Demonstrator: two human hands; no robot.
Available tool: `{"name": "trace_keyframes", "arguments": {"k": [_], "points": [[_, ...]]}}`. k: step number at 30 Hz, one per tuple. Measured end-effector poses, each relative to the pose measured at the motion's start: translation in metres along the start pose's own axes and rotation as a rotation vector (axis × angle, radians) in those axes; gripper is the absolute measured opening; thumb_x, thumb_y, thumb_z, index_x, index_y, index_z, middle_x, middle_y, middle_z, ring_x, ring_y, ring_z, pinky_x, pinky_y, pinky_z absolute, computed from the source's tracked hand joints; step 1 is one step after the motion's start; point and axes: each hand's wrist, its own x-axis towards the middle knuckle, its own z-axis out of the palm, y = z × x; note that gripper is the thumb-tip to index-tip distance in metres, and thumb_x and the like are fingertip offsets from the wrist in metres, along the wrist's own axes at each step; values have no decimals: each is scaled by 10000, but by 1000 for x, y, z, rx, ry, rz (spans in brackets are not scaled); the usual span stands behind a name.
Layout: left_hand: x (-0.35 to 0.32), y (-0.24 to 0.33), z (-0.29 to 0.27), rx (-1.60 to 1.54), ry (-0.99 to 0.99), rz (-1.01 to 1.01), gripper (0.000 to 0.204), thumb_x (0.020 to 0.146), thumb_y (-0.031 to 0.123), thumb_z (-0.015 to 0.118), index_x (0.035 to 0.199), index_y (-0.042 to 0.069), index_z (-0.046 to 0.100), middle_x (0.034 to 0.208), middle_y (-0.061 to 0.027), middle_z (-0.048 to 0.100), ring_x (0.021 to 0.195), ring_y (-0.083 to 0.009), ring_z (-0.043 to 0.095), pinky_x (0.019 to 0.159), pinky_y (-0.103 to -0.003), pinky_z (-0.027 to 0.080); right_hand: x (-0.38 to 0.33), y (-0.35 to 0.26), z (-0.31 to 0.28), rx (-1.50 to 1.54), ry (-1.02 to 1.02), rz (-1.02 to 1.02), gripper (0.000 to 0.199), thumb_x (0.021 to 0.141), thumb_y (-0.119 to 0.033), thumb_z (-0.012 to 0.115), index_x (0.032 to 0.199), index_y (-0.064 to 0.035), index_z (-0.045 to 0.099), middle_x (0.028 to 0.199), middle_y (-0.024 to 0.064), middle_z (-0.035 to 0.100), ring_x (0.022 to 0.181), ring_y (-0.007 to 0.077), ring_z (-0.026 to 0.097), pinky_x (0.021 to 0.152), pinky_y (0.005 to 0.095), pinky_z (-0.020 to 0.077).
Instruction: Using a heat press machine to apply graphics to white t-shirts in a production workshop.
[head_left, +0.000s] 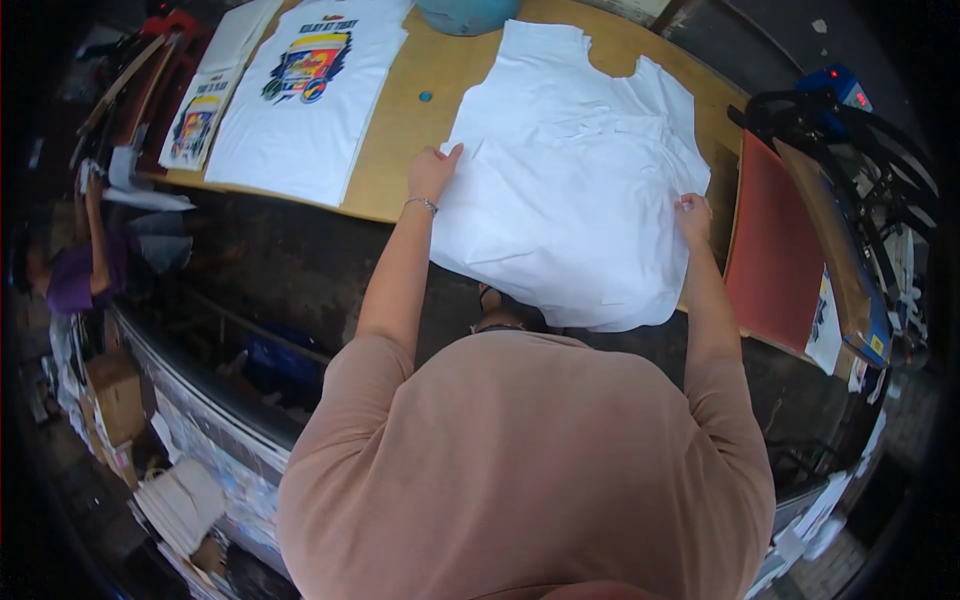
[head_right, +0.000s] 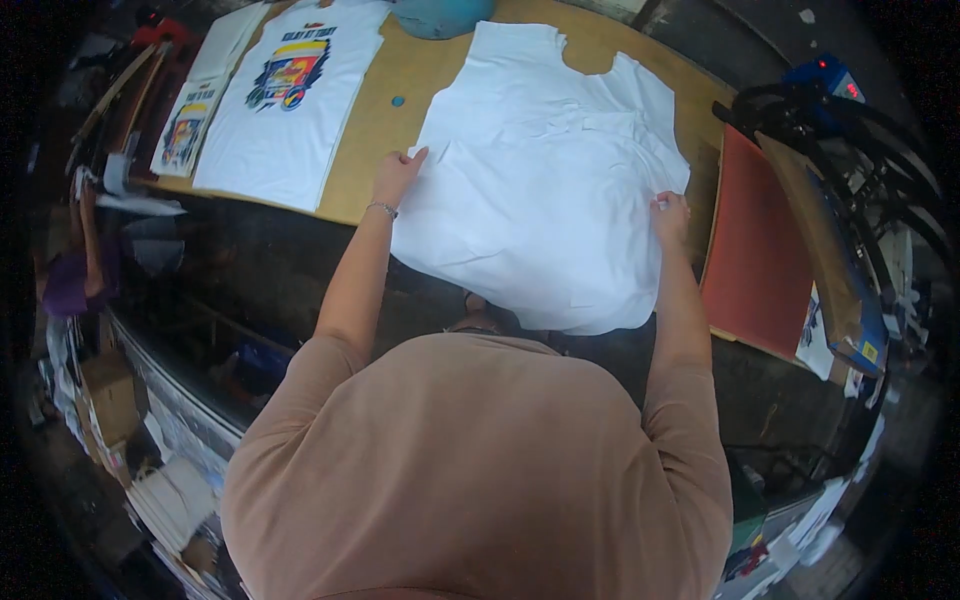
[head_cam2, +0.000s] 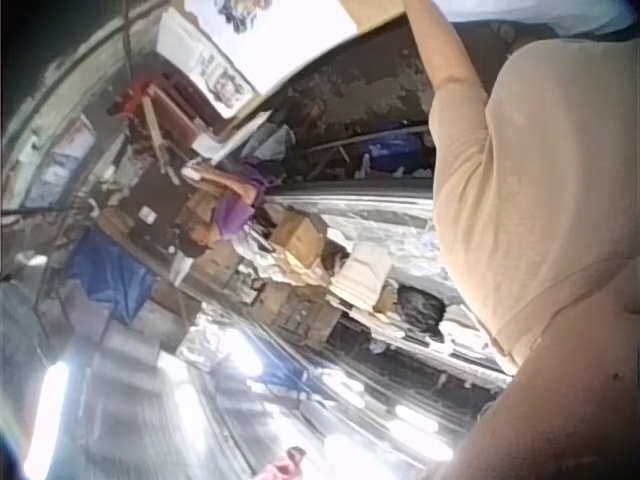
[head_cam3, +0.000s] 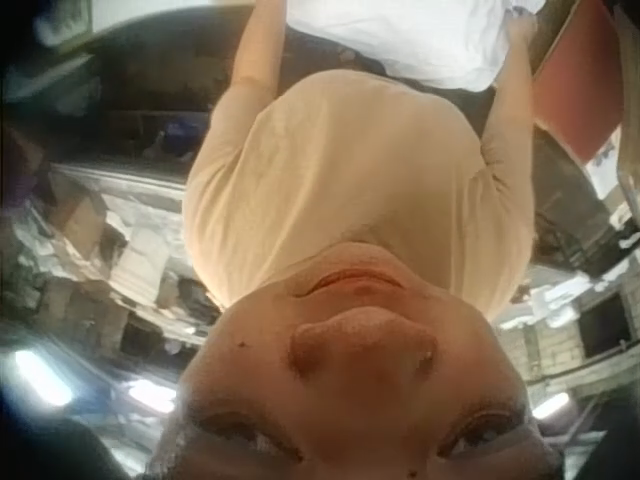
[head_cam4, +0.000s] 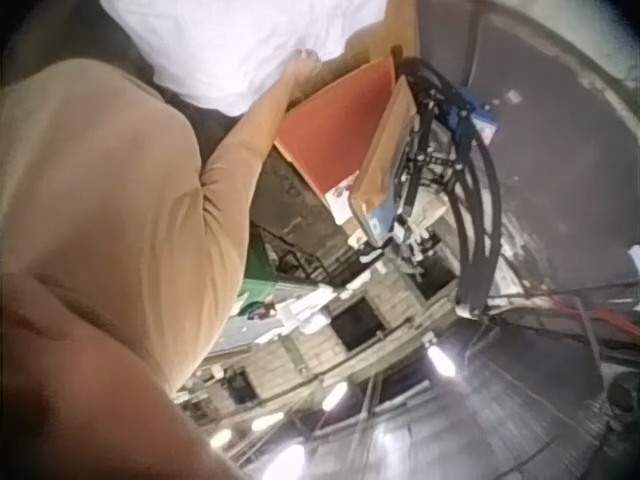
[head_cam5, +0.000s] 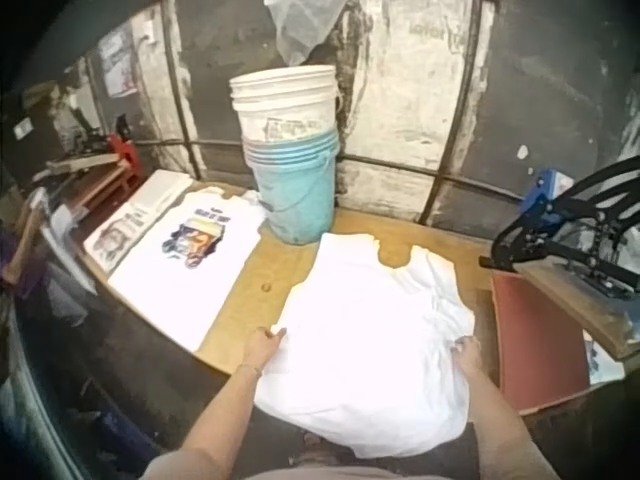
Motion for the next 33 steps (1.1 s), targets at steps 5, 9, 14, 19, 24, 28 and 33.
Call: {"name": "trace_keyframes", "arguments": {"k": [5,9,14,19,24,28,33], "points": [[24,-15,16,102,12,17,349,724,357,704,774,20,630,719,-159,629,676,-289,610,636,-373,477,-25,-14,-40,-119,103,22,183,802,-142,630,943,-35,586,965,90,587,901,214,555,827,311,435],[21,-8,-16,-356,188,29,322,761,341,689,853,38,629,874,-105,641,827,-216,586,765,-311,444,-80,-16,-95,666,130,88,161,857,-147,589,929,-8,551,916,84,577,914,162,540,793,273,428],[-44,45,-71,-986,-147,83,107,840,108,629,906,31,595,882,-10,611,758,-54,526,666,-182,405,-181,4,-187,967,288,205,153,897,-127,554,989,-11,512,908,23,544,888,76,505,784,219,410],[-144,120,-37,-1094,-383,272,65,844,101,615,859,42,593,840,-44,621,741,-84,543,681,-220,432,-273,108,-261,1023,431,361,133,889,-123,567,978,-32,528,909,0,533,863,70,495,803,197,374],[-259,180,48,-1027,-497,366,105,845,112,615,838,11,587,896,-93,638,815,-135,578,767,-246,444,-330,245,-307,1123,627,353,132,897,-129,556,988,-36,538,929,7,556,871,75,509,797,200,384],[-332,212,108,-1094,-460,237,82,841,86,623,851,11,592,841,-49,618,775,-113,562,737,-238,446,-333,323,-329,1145,664,357,149,890,-114,560,998,-16,528,1008,78,588,938,125,529,857,236,392],[-385,240,141,-1081,-302,106,46,871,104,581,865,61,567,864,-13,581,788,-100,541,758,-272,451,-300,380,-332,1205,676,263,139,890,-122,567,983,-30,519,959,40,580,899,101,521,833,223,391]]}}
